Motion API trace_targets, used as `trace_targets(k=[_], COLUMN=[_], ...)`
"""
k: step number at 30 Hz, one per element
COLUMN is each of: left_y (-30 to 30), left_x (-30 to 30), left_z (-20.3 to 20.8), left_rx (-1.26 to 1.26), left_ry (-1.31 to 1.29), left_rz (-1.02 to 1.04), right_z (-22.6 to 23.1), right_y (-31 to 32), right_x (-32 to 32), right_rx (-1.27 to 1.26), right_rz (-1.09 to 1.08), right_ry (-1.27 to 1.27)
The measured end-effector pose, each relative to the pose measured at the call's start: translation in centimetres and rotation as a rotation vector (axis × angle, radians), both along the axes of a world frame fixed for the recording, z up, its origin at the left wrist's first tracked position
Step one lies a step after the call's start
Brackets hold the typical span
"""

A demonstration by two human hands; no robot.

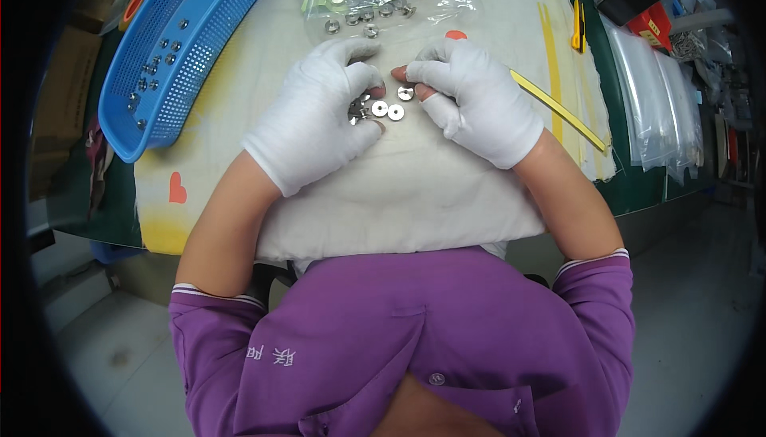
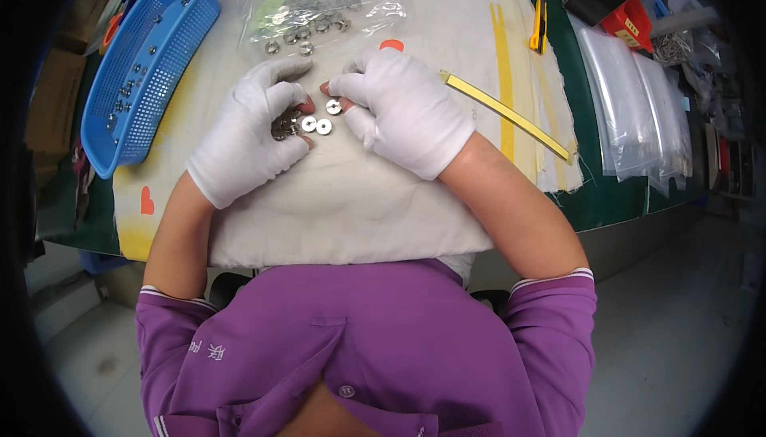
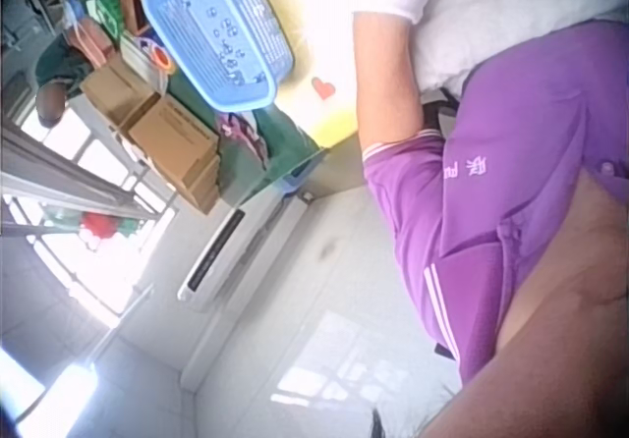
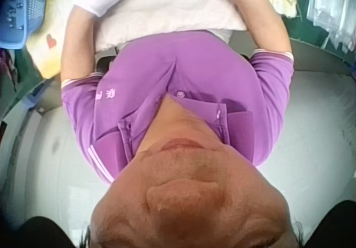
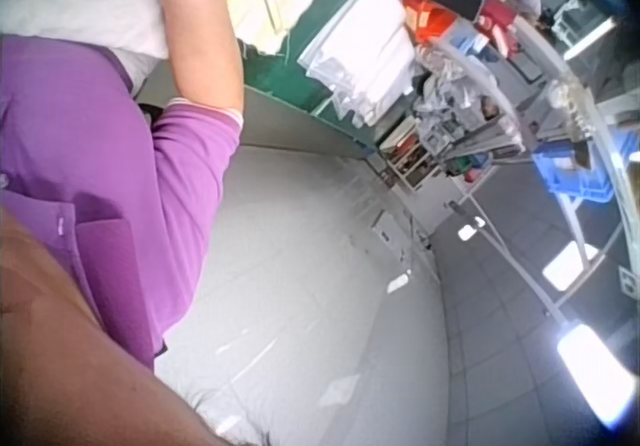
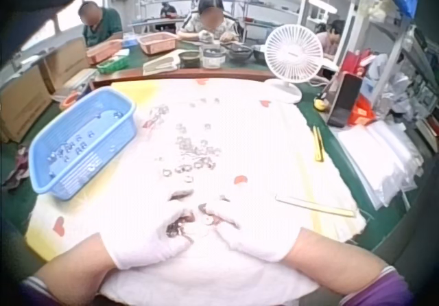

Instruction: Placing metal rings in a row onto a metal jig or bar for assembly.

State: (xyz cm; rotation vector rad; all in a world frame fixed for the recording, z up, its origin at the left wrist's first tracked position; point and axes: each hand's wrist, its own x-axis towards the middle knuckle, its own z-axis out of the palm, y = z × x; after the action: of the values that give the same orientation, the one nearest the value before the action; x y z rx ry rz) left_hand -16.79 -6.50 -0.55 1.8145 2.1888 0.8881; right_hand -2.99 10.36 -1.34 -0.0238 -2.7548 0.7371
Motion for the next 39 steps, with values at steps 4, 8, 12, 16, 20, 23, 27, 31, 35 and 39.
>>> trace_targets(k=[4, 8, 12, 16, 20, 23, 27, 31, 35, 39], left_y=[0.2, 0.4, 0.6, 0.7, 0.6, 0.5, -0.1, -0.4, -0.7, -1.7], left_x=[0.1, 0.3, 0.3, 0.3, 0.4, 0.2, -0.4, -0.7, -0.9, -1.5], left_z=[-0.5, -0.8, -1.3, -1.5, -1.4, -0.8, -0.4, -0.1, 0.0, 0.2], left_rx=[0.021, 0.046, 0.072, 0.062, 0.070, 0.058, 0.008, -0.024, -0.022, -0.019], left_ry=[0.022, 0.035, 0.027, 0.014, 0.022, 0.045, 0.042, 0.045, 0.017, 0.001], left_rz=[0.004, 0.019, 0.016, 0.014, 0.006, -0.012, -0.048, -0.053, -0.054, -0.035], right_z=[0.6, 1.3, 1.2, 1.5, 1.2, 0.9, 0.8, 1.3, 1.3, 1.4], right_y=[-0.1, -0.2, -0.3, -0.5, -0.4, -0.7, -0.7, -0.4, -0.1, -0.3], right_x=[0.4, 0.8, 0.9, 0.8, 0.8, 0.8, 0.6, 1.1, 1.1, 0.9], right_rx=[0.027, -0.078, -0.071, -0.056, -0.093, -0.072, -0.079, -0.150, -0.244, -0.213], right_rz=[0.015, 0.001, 0.014, 0.008, -0.007, -0.002, 0.054, 0.037, 0.031, 0.018], right_ry=[-0.023, -0.210, -0.173, -0.207, -0.238, -0.194, -0.195, -0.185, -0.249, -0.265])
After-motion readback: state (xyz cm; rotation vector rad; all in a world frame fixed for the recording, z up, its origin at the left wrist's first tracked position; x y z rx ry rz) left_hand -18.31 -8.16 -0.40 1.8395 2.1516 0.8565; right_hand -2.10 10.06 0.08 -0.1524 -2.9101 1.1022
